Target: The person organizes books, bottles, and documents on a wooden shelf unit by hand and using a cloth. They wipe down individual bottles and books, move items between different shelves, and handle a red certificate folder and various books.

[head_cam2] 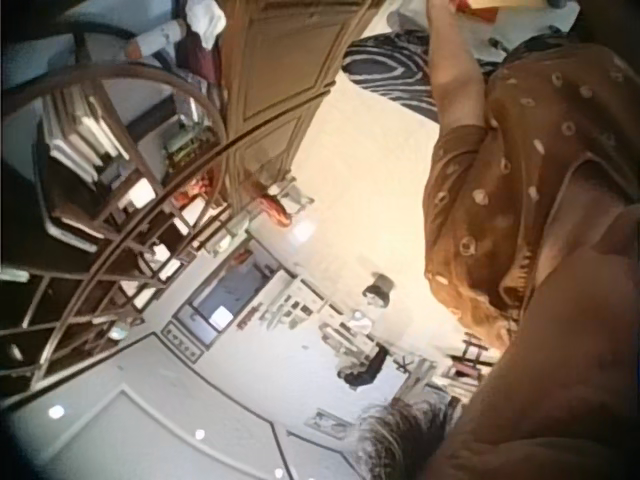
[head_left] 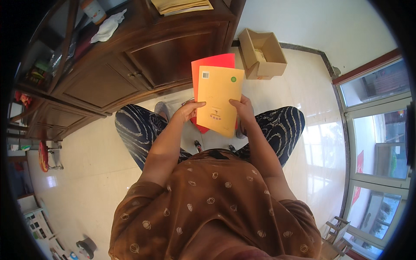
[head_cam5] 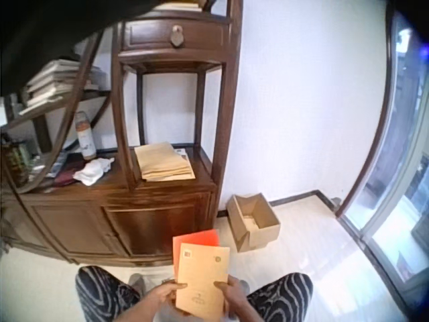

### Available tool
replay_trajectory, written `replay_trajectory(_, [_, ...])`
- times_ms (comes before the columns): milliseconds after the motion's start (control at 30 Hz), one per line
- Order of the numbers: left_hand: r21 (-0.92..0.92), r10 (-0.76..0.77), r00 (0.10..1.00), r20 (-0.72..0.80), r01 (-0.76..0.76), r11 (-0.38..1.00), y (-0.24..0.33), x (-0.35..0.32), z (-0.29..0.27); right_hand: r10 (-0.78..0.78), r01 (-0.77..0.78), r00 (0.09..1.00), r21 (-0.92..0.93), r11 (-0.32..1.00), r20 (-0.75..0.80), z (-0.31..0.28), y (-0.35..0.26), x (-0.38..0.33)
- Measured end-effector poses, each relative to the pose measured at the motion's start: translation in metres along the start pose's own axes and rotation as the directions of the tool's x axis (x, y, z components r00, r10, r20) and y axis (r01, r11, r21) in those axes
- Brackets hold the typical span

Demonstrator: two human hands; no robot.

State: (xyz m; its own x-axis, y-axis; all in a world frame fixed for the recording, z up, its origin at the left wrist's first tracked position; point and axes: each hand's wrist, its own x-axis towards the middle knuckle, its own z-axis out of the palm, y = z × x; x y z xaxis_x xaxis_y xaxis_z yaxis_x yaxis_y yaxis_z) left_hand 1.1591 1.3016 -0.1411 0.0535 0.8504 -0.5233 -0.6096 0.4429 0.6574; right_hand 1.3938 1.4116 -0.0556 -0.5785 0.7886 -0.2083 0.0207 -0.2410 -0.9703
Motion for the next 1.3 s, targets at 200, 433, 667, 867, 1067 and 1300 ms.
replay_trajectory(200, [0.103, 0.393, 0.917, -0.069, -0.386, 0.917, 0.025, -0.039, 0.049, -0.243, 0.244, 0.962, -0.009, 0.970, -0.123, 0.003, -0.016, -0.020])
replay_trajectory(433, [0.268, 0.530, 0.845, -0.073, -0.495, 0.827, 0.037, -0.093, 0.074, -0.106, 0.126, 0.989, 0.219, 0.968, -0.098, 0.008, -0.027, -0.025])
replay_trajectory(667, [0.132, 0.626, 0.760, -0.175, -0.612, 0.780, 0.037, -0.111, 0.086, -0.048, 0.047, 0.999, 0.102, 0.994, 0.010, 0.015, -0.048, -0.039])
replay_trajectory(867, [0.262, 0.784, 0.590, -0.195, -0.739, 0.621, 0.047, -0.123, 0.099, -0.393, 0.333, 0.918, -0.436, 0.836, -0.054, 0.031, -0.064, -0.059])
replay_trajectory(1067, [0.807, 0.968, 0.242, -0.071, -0.556, 0.198, 0.178, -0.128, 0.138, -0.773, 0.593, 0.632, -0.672, 0.443, 0.048, 0.055, -0.168, 0.011])
replay_trajectory(1300, [0.987, 0.985, 0.173, 0.012, -0.161, 0.016, 0.356, -0.093, 0.171, -0.780, 0.367, 0.626, -0.876, 0.312, -0.016, 0.119, -0.298, 0.149])
